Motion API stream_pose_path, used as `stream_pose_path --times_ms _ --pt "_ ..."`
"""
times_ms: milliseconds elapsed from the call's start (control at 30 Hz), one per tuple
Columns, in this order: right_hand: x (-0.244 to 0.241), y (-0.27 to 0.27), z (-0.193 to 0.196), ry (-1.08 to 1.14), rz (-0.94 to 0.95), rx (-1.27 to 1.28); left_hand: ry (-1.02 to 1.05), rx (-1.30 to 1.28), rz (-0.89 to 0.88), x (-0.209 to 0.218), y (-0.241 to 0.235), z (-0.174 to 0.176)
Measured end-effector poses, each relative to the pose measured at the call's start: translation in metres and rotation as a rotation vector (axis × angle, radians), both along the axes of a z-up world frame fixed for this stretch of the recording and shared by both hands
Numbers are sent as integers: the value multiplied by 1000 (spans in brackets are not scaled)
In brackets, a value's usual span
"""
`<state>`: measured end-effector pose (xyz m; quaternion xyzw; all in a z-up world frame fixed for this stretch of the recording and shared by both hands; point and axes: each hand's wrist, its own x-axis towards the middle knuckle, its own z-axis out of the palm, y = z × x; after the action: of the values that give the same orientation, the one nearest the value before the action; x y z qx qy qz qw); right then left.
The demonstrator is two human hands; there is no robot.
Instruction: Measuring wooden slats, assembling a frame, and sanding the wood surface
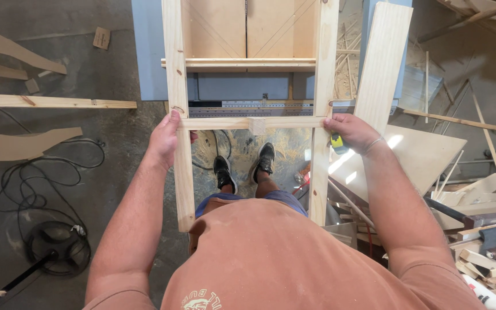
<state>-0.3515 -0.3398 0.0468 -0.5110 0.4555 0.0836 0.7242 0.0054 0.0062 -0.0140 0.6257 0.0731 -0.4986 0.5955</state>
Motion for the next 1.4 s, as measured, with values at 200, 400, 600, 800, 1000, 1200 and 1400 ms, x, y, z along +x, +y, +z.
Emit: stream_pose_path --times_ms 200,400,600,800,1000,1200,1400 --pt "1 2 3 7 3 -51 11 40 63 2 2 -12" --pt "-4 3 7 49 56 -127 121 35 154 5 2 -41" --pt "7 14 23 107 93 -235 211 21 141 -1 -8 0" --pt "53 11 57 476 403 -267 -12 187 -108 4 -24 55" --pt "80 11 68 619 613 -307 48 58 -235 7 -12 44" --pt "92 13 73 660 656 -315 15 19 -305 7 -14 51" --pt "93 12 73 675 716 -332 -22 11 -295 3 -11 39"
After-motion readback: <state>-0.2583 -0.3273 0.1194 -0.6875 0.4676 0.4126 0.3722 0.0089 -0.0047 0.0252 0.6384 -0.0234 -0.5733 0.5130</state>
